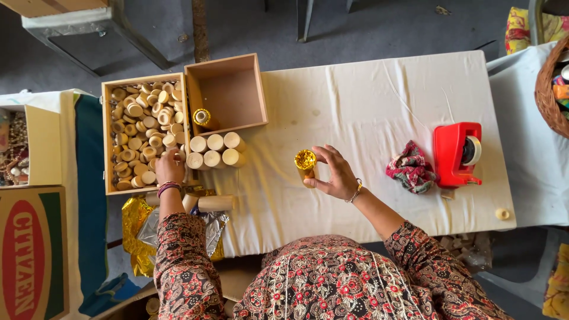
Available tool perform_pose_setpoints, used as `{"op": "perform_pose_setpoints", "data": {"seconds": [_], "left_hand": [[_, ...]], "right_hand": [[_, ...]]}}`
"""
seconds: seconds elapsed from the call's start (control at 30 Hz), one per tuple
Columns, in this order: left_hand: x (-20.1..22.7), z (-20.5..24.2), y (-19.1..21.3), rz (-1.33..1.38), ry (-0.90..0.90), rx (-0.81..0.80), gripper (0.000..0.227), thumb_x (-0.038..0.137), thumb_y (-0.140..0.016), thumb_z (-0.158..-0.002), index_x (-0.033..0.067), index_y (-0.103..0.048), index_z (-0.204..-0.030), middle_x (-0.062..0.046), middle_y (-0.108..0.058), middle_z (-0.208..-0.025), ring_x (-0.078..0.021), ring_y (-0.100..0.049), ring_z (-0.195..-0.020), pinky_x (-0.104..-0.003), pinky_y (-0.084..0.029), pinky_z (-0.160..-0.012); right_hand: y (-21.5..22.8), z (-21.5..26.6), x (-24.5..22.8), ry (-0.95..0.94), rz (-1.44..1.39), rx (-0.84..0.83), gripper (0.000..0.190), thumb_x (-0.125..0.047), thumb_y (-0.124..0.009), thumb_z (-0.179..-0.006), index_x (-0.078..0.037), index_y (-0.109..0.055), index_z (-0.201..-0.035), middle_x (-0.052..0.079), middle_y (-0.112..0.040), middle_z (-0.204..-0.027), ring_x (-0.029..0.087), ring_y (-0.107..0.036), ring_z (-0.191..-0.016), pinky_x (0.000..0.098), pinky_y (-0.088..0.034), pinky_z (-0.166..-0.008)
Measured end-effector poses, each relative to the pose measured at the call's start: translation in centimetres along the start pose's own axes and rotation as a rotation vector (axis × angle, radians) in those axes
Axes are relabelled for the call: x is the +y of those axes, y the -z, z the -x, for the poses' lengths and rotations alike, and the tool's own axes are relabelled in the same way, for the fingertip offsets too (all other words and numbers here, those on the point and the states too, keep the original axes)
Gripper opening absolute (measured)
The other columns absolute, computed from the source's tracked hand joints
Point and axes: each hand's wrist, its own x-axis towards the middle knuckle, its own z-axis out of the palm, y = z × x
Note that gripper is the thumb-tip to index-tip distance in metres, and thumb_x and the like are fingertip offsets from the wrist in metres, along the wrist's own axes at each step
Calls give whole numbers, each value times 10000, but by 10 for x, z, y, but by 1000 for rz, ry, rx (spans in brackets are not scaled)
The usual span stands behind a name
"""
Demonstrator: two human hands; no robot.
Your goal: Wrap wooden cylinders in foil and sort them into boxes.
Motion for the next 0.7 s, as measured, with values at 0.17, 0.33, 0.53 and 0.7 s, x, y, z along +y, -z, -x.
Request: {"op": "perform_pose_setpoints", "data": {"seconds": [0.17, 0.33, 0.53, 0.7], "left_hand": [[-35, -13, -29, -89, -58, 30, 392, 75, -738, -857, 164, -691, -1237, -93, -729, -1189, -328, -614, -1140, -415, -488, -969], [18, 12, 27, -169, -63, -126, 459, 69, -771, -828, 116, -633, -1263, -145, -740, -1082, -332, -653, -1098, -395, -494, -1008], [8, -7, 8, -85, -94, -21, 440, 17, -644, -927, 207, -635, -1323, -164, -726, -1084, -349, -681, -1022, -466, -549, -838], [40, 5, 61, 98, 275, 167, 144, 227, -682, -1016, 121, -661, -1111, -125, -743, -1078, -307, -696, -948, -463, -562, -789]], "right_hand": [[5, 7, -1, -13, 7, -7, 857, -391, -857, -812, -61, -429, -1477, 112, -727, -1196, 270, -705, -1155, 532, -313, -1226], [9, 14, 0, -11, 28, 3, 841, -406, -852, -814, -66, -442, -1464, 108, -713, -1209, 260, -701, -1152, 542, -326, -1215], [13, 16, 2, 47, 40, -33, 824, -405, -831, -843, -44, -414, -1455, 128, -690, -1282, 237, -688, -1169, 554, -331, -1196], [16, 13, -1, 20, 72, -5, 877, -390, -860, -803, -78, -404, -1484, 94, -718, -1230, 271, -673, -1196, 539, -335, -1195]]}}
